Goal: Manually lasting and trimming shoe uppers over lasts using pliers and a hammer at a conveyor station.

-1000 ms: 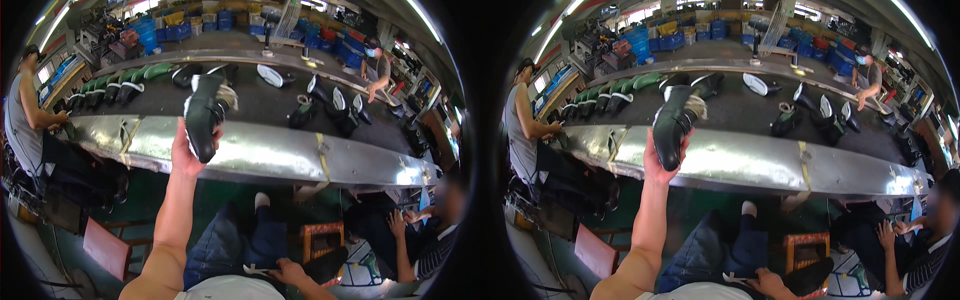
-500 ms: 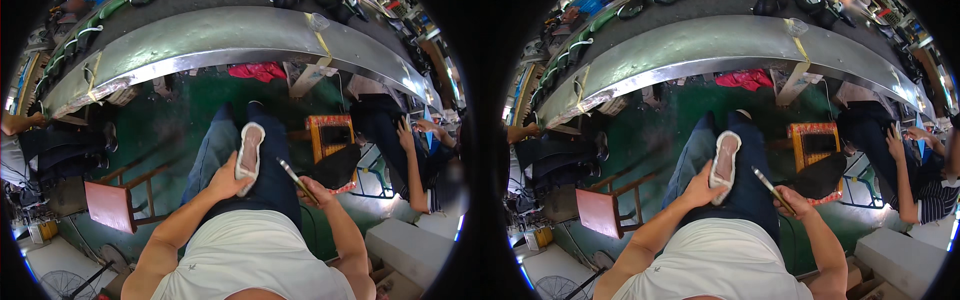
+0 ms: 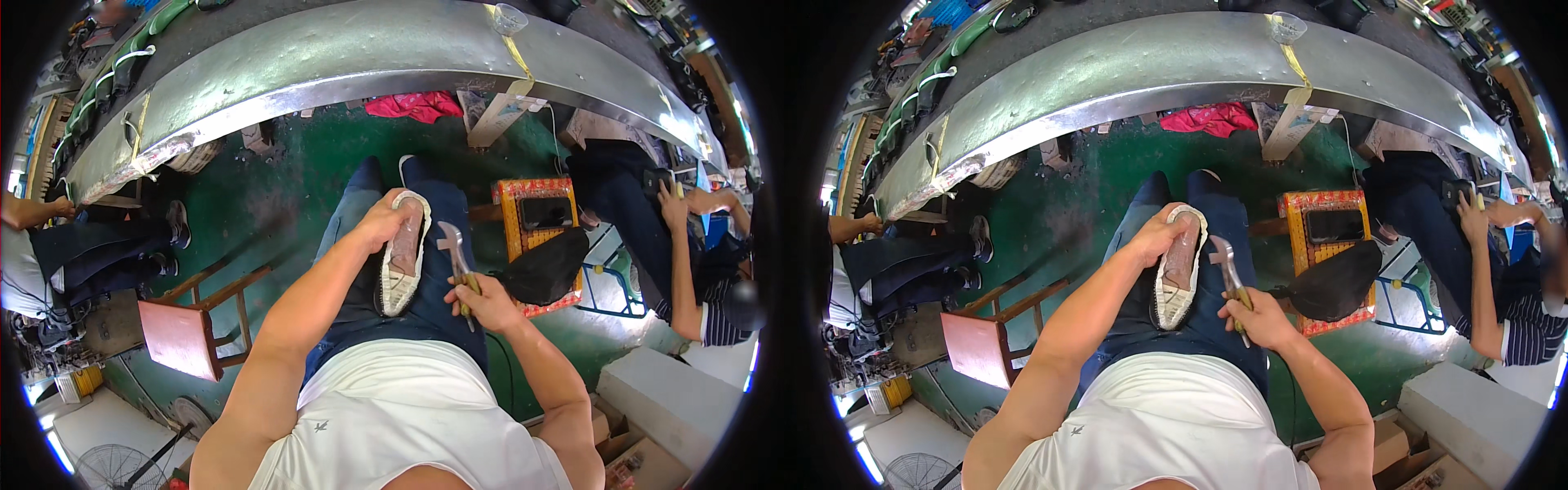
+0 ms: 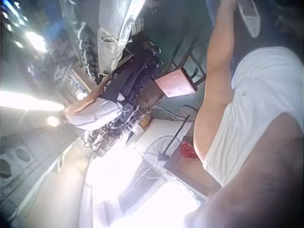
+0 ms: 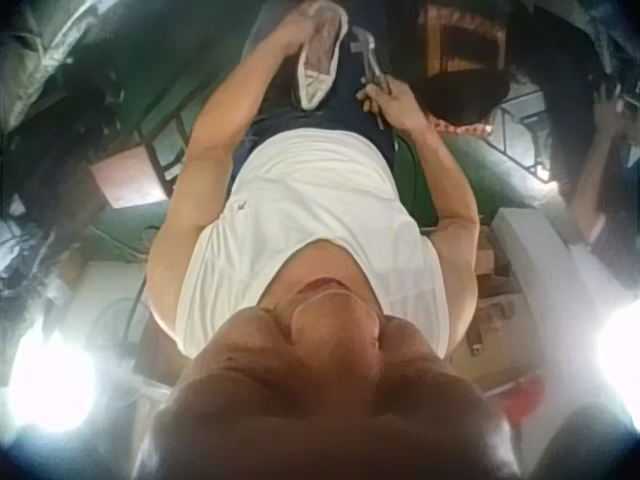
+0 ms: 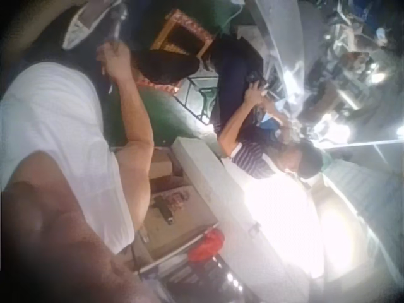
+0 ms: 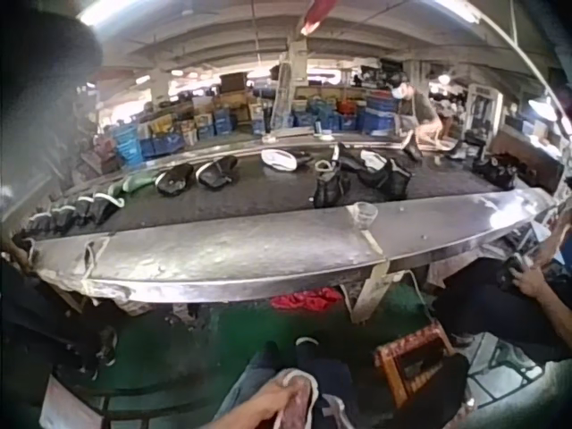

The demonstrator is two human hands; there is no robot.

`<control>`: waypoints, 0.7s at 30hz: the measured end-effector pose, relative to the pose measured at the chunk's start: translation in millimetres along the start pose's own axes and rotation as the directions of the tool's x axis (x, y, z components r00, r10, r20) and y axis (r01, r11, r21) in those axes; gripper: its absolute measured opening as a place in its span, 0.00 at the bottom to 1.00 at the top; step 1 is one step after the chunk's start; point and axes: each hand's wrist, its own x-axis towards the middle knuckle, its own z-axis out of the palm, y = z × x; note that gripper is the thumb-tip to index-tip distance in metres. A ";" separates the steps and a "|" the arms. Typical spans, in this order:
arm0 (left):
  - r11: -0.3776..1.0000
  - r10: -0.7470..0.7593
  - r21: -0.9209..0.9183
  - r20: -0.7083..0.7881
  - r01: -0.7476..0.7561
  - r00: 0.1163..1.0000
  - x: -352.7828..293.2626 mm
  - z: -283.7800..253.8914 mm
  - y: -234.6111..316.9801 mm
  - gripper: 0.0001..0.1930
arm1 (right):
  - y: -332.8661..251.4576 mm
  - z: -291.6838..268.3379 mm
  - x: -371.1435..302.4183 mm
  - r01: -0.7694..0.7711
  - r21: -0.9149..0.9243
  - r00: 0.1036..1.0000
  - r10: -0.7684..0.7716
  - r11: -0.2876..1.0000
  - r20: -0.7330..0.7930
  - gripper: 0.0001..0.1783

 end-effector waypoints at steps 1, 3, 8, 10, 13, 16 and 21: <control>1.000 -0.015 -0.017 0.019 0.015 1.000 0.1 -4.2 1.9 0.23 | -1.9 2.4 3.1 0.006 -0.006 1.000 -0.006 1.000 0.009 0.16; 1.000 -0.002 0.007 0.027 0.002 1.000 -25.1 -2.4 19.9 0.23 | -1.5 4.5 5.4 0.116 -0.141 0.993 -0.110 0.983 0.046 0.16; 0.891 0.454 -0.019 0.064 -0.454 0.889 -101.5 -17.4 35.1 0.37 | -45.9 19.4 -13.9 0.145 -0.188 0.960 -0.093 0.971 0.265 0.23; 0.841 0.534 0.041 0.095 -0.539 0.840 -120.0 -20.3 36.8 0.46 | -50.0 25.7 -16.7 0.146 -0.152 0.948 -0.094 0.978 0.304 0.24; 0.677 0.624 0.387 0.149 -0.626 0.767 -134.6 -31.9 39.6 0.35 | -56.5 33.0 -17.9 0.083 -0.078 0.932 -0.049 0.993 0.360 0.25; 0.732 0.598 0.316 0.126 -0.603 0.792 -142.1 -34.7 39.3 0.28 | -73.2 40.7 -19.3 0.066 0.037 0.937 -0.075 0.997 0.341 0.17; 0.755 0.560 0.380 0.050 -0.534 0.827 -141.1 -42.8 35.0 0.23 | -83.9 37.9 3.0 -0.102 -0.099 0.893 0.135 0.990 0.429 0.18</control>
